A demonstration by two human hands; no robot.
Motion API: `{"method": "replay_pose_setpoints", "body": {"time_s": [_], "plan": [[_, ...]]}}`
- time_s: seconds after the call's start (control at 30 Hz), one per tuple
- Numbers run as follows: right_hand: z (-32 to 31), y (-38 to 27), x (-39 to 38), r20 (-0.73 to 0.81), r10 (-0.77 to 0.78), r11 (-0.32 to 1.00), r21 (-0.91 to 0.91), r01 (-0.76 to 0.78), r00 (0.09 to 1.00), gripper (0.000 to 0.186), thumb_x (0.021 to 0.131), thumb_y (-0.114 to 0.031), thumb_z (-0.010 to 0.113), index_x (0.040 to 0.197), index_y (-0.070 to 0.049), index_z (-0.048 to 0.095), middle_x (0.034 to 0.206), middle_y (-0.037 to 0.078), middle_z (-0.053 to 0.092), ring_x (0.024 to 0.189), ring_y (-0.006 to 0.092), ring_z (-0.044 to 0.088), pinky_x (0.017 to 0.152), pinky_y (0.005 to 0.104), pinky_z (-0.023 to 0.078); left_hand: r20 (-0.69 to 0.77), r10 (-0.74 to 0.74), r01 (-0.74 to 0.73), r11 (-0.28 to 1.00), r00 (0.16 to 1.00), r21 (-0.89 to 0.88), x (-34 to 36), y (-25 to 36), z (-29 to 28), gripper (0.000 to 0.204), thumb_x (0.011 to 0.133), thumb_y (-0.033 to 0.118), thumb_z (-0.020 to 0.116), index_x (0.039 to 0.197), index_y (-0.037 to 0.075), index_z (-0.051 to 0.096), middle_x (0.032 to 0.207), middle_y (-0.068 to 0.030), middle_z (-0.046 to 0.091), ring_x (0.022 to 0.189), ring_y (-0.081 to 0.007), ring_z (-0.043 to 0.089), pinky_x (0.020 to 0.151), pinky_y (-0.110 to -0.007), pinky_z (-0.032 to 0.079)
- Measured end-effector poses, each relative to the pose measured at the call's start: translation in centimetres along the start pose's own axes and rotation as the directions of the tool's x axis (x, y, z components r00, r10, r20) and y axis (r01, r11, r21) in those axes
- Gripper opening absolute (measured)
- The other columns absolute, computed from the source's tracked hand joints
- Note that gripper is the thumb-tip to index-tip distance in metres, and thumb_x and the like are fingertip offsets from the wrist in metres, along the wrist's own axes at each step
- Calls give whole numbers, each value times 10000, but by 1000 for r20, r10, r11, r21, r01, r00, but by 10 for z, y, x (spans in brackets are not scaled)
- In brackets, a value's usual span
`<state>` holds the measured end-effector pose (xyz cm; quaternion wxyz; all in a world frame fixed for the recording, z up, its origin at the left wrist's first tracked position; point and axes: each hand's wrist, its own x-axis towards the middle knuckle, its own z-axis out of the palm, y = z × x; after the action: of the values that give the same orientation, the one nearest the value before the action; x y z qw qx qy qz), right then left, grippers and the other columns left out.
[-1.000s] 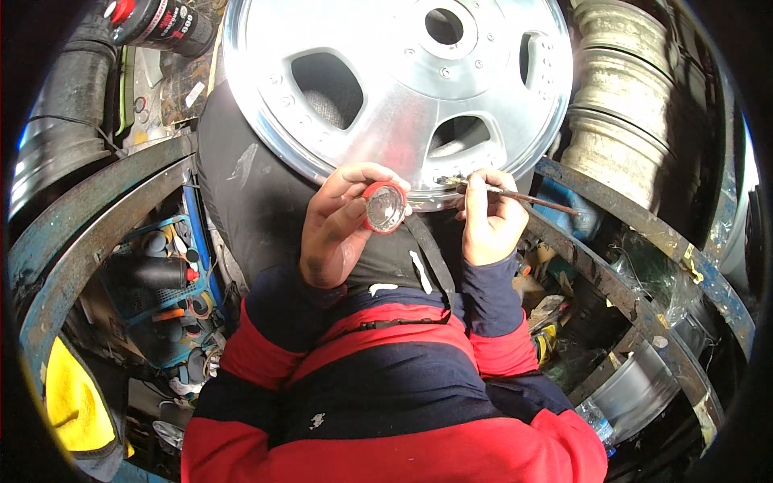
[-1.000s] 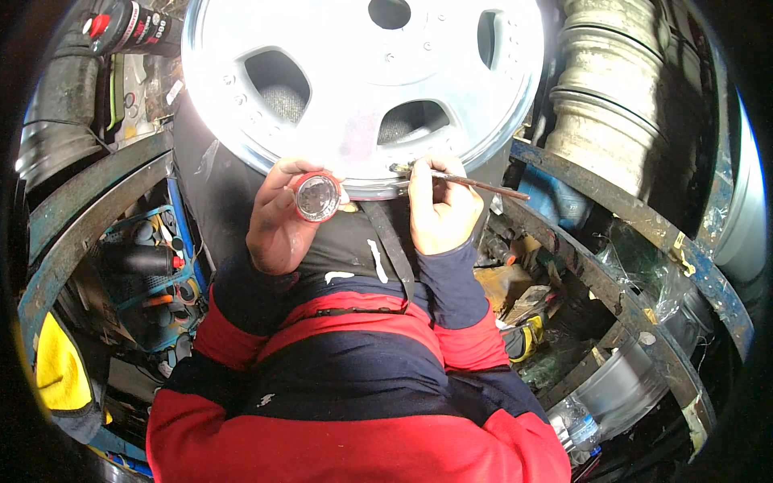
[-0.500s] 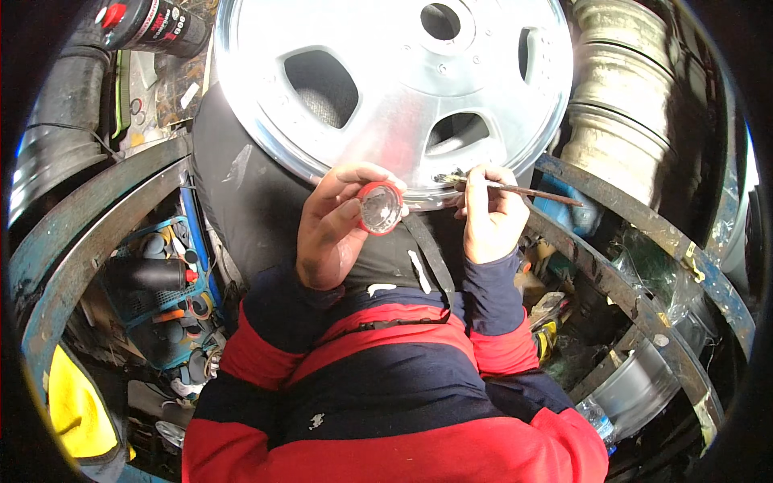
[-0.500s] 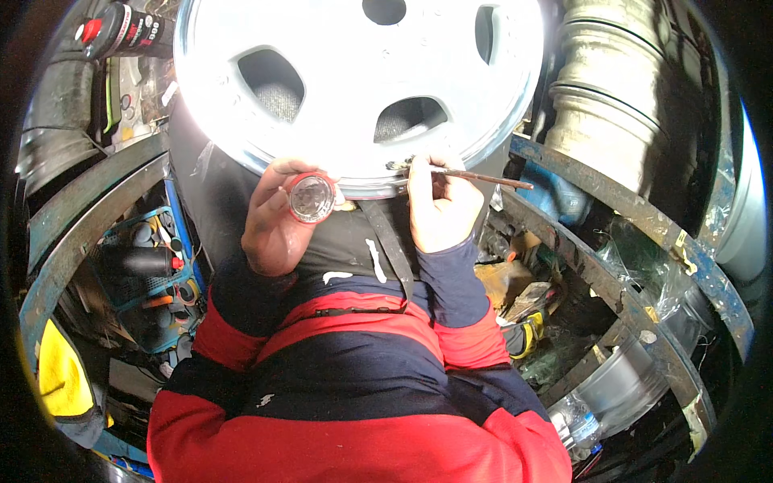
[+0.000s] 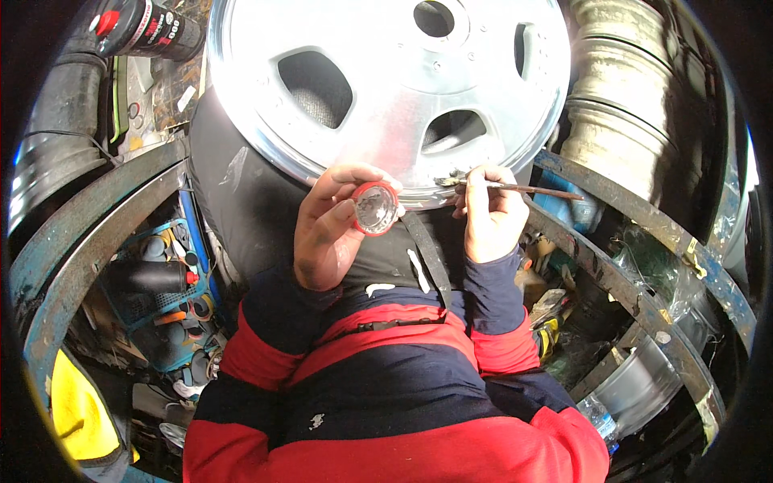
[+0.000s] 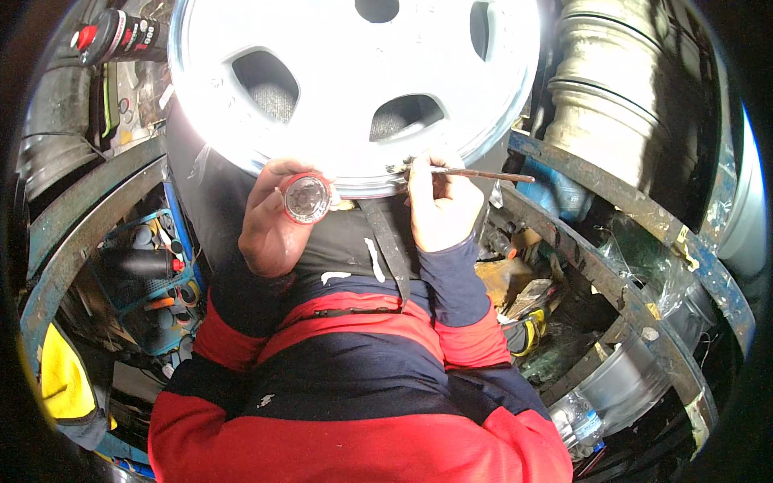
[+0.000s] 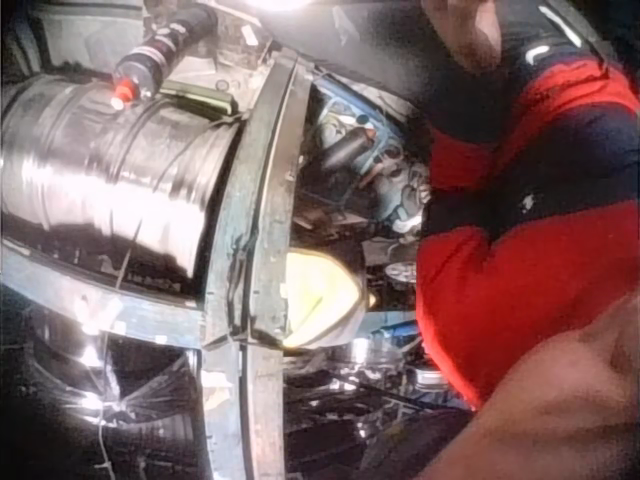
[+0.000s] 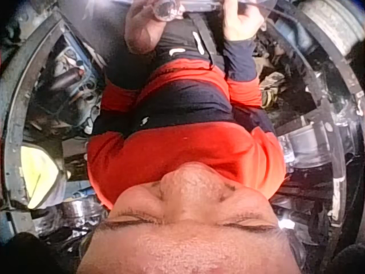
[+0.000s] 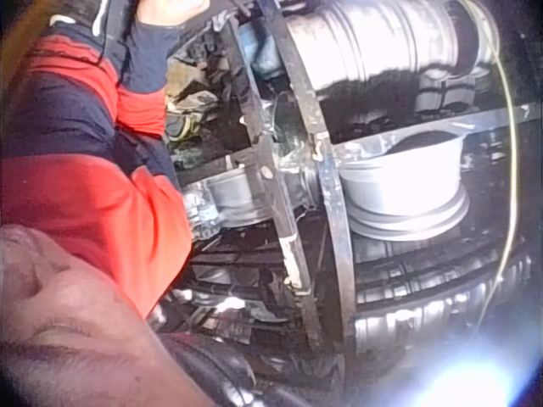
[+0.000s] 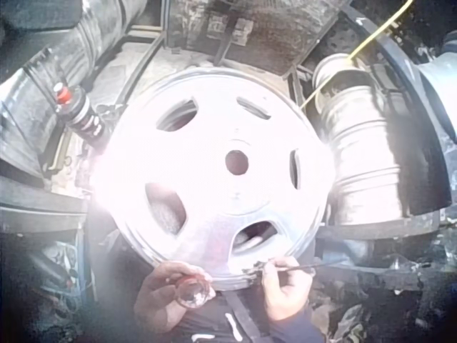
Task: The person paints the small decorative bolts and crevices on a silver car rim using a fine brush and red paint. They rotate the rim on their lap to reach different sections.
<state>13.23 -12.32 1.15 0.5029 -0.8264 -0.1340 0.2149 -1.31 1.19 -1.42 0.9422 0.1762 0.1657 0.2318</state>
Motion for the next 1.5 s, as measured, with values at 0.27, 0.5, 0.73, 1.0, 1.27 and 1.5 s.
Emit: {"method": "replay_pose_setpoints", "body": {"time_s": [0.27,0.5,0.73,1.0,1.27,1.5], "plan": [[-3,2,-1,36,-1,1000,-2,1,999,86,944,-90,570,943,-4,581,680,41,586,548,74,533,489,201,419,34,-3,4,1000,999,-12,0,-2,-5,367,925,156,481,1218,-65,467,1140,-222,588,1050,-260,596,928,-408,475],[-1,0,-1,49,-10,1000,3,10,999,84,943,-88,570,950,-5,584,690,39,590,552,70,532,493,204,421,7,-14,14,1000,1000,-14,0,0,-2,367,926,158,479,1216,-66,464,1121,-225,595,1028,-267,605,927,-408,472],[-1,0,0,38,33,999,-39,-31,999,90,940,-95,576,959,-9,589,695,45,598,542,74,530,489,200,424,-7,-29,29,1000,1000,-3,-1,2,-1,370,931,165,480,1221,-63,457,1120,-224,595,1009,-272,609,924,-400,468],[1,2,1,22,18,999,-27,-17,1000,91,936,-99,589,951,-10,592,695,30,582,532,71,515,471,203,415,4,-34,35,999,999,-13,-1,-1,-5,383,939,204,502,1216,-57,461,1124,-207,593,1016,-255,604,925,-392,467],[5,-8,-5,35,-63,984,-162,68,997,122,926,-118,612,961,-1,610,705,22,595,549,56,523,486,200,429,5,-46,46,999,999,-19,1,0,-2,386,935,207,517,1216,-54,469,1103,-188,601,1024,-240,600,916,-372,470],[4,-4,-3,37,-95,979,-178,100,995,122,928,-118,607,957,1,605,703,22,593,543,60,523,490,202,432,14,-30,30,999,999,-26,-1,-1,-4,375,930,198,525,1204,-55,483,1083,-181,610,1014,-236,602,907,-363,467]]}}
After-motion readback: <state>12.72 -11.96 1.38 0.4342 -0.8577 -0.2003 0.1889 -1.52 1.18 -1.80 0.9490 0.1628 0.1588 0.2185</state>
